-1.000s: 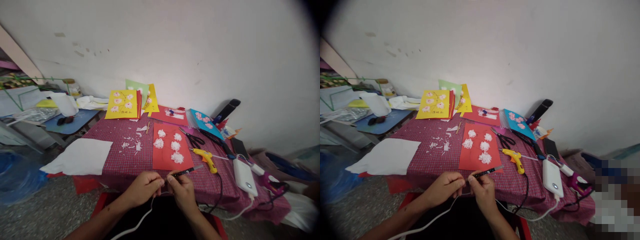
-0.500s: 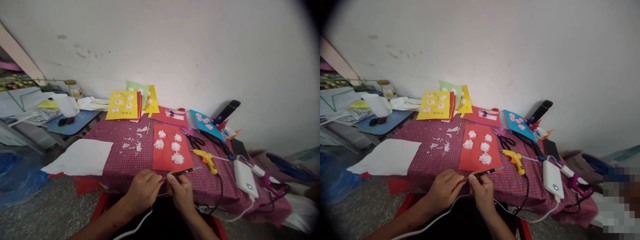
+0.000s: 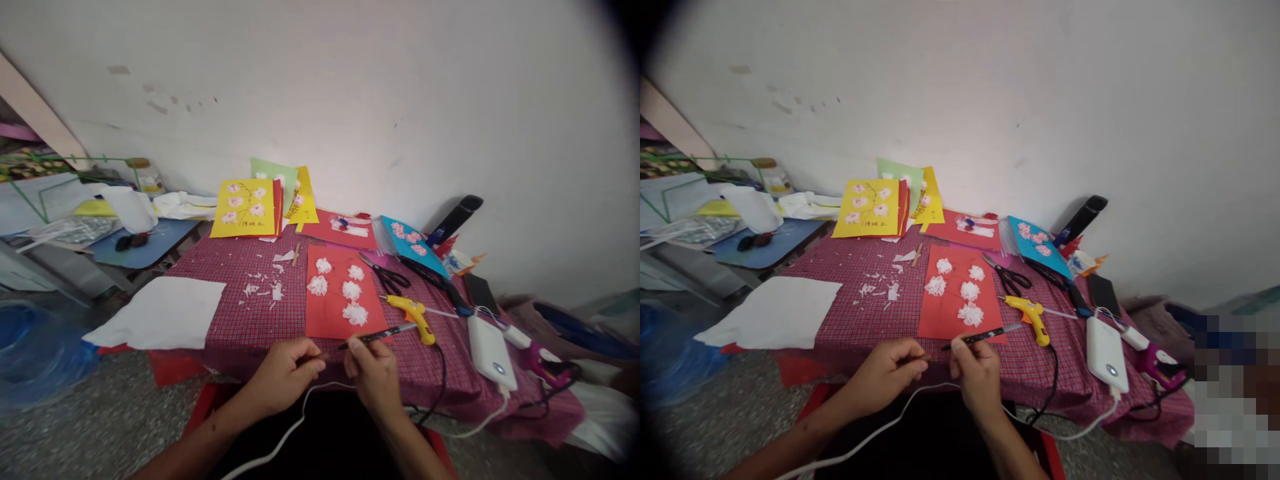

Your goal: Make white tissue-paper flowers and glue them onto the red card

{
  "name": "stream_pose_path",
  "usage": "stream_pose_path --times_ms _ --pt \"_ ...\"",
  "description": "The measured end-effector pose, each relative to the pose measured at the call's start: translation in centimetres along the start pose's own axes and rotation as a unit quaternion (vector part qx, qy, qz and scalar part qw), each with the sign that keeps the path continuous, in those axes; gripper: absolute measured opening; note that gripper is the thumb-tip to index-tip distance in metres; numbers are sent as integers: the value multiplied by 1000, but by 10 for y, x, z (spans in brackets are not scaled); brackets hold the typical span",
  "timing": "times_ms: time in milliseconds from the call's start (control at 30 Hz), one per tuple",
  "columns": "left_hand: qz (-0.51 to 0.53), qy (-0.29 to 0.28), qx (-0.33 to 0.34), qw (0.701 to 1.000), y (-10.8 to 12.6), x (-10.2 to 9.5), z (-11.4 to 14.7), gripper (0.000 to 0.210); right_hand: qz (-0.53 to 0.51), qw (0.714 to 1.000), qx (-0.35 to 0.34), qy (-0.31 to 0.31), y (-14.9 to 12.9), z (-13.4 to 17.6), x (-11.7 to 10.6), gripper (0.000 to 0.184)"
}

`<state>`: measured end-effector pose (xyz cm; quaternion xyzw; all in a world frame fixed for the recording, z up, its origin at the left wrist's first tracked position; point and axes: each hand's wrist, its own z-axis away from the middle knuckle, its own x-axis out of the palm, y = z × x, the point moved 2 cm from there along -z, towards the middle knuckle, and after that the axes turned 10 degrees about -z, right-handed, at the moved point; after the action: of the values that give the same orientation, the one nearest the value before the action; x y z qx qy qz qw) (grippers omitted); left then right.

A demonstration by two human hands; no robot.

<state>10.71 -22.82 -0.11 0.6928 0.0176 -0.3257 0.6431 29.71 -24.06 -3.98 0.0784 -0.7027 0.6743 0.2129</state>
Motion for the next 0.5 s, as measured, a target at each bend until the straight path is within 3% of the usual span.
stream_pose_path --times_ms 167,333,500 --pt "10 25 -8 1000 -2 0 -1 18 -65 998 2 2 -15 -8 4 31" --pt "31 27 -6 999 -5 3 -3 17 -90 996 24 9 -11 -4 11 34" --pt "138 14 -10 990 -16 3 -6 17 -106 993 50 2 -4 0 12 26"
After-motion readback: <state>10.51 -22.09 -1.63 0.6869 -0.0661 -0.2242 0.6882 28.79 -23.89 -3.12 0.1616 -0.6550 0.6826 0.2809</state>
